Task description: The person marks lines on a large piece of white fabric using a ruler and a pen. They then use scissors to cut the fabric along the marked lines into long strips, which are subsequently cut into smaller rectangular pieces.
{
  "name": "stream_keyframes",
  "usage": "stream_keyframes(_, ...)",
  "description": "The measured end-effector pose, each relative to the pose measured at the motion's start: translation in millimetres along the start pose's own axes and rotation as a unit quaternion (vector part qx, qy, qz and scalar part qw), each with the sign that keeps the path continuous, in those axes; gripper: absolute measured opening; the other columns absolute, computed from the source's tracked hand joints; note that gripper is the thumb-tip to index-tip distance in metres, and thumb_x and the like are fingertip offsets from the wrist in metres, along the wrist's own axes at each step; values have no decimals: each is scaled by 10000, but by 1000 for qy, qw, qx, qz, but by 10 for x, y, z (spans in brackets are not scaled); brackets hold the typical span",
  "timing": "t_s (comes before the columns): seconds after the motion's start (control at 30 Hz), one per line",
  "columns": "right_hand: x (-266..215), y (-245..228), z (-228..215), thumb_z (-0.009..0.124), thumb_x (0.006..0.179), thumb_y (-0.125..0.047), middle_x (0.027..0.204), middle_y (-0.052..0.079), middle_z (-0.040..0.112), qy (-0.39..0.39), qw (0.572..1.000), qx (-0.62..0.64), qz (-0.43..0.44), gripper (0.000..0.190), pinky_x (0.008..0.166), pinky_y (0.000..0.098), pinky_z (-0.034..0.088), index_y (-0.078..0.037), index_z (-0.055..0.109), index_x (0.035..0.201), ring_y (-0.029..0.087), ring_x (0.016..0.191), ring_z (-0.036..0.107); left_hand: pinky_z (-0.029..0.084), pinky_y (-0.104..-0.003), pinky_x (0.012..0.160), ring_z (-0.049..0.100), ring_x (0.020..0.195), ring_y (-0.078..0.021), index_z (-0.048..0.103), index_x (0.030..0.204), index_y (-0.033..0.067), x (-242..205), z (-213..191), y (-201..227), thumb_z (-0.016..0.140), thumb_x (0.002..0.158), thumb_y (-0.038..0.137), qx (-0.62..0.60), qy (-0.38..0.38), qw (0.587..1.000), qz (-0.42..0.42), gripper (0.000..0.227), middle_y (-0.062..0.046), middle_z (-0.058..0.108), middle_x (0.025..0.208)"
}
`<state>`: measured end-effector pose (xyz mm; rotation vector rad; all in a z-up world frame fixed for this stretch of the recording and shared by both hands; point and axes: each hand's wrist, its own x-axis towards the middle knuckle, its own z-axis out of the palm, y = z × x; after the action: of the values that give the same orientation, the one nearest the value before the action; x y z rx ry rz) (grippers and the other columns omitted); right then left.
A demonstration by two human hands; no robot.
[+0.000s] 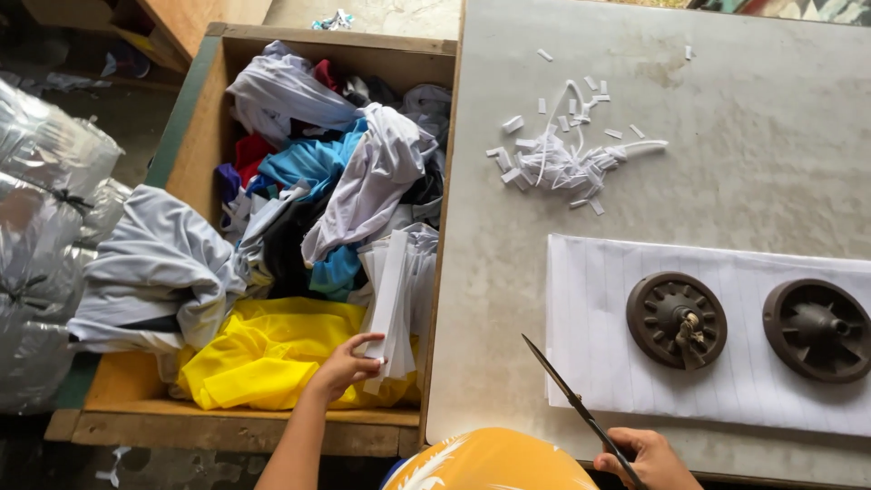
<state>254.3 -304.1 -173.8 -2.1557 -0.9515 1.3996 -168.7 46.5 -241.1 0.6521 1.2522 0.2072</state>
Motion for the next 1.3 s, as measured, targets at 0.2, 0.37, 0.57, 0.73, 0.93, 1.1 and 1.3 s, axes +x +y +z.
stream_keyframes(0.2, -141, 165, 124, 964, 758, -427, 663, 17, 451, -11, 991, 126, 54, 491, 599, 279, 282, -34, 680, 674, 139, 613, 459, 594, -361, 795, 704, 925, -277, 693, 1332, 82, -81, -213, -238, 660, 854, -208, 15, -63, 996, -67, 560, -224, 728, 1017)
stream_keyframes(0.37, -216, 523, 186, 968, 702, -568, 656, -21, 354, 27, 988, 150, -13, 662, 566, 283, 229, -87, 518, 633, 106, 588, 399, 594, -304, 746, 717, 780, -211, 815, 1095, -60, 366, 333, 526, 847, 799, 22, 175, -150, 972, 38, 309, -156, 794, 905)
stream_keyframes(0.57, -516, 379, 47, 959, 700, -512, 643, 9, 422, 76, 975, 190, 83, 557, 544, 267, 287, -62, 633, 667, 133, 571, 437, 570, -273, 785, 690, 838, -138, 776, 1066, 20, 1144, 2106, 2210, 818, 783, 131, 114, -171, 913, 352, 307, -97, 771, 926)
stream_keyframes(0.73, -650, 625, 121, 959, 703, -408, 544, 48, 510, 101, 958, 235, 132, 452, 430, 266, 385, -15, 737, 732, 143, 441, 532, 476, -334, 1061, 526, 1380, -260, 500, 1503, 143, 989, 3137, 2966, 653, 906, 129, 186, 32, 918, 350, 616, -104, 509, 1542)
stream_keyframes(0.93, -970, 1140, 493, 987, 713, -373, 590, 36, 519, 40, 960, 252, 118, 448, 540, 269, 327, -32, 699, 689, 144, 567, 461, 517, -300, 911, 635, 1123, -201, 525, 1425, 154, 1223, 3030, 1853, 685, 890, 102, 246, -78, 887, 383, 560, -105, 623, 1256)
stream_keyframes(1.1, -1325, 1409, 826, 764, 686, -577, 697, -51, 586, -32, 975, 146, 164, 417, 660, 236, 408, -177, 677, 760, 91, 672, 512, 539, -307, 816, 662, 910, -176, 463, 1444, 129, 323, 2553, 618, 665, 934, 221, 258, -106, 938, 205, 556, -112, 679, 1103)
stream_keyframes(1.3, -1382, 742, 915, 615, 574, -801, 809, 41, 649, -93, 923, 367, 71, 825, 716, 279, 484, -42, 689, 890, 149, 753, 609, 569, -338, 993, 672, 1100, -199, 479, 1419, 74, -469, 2401, -88, 661, 919, 160, 162, -120, 978, 58, 538, -160, 722, 1169)
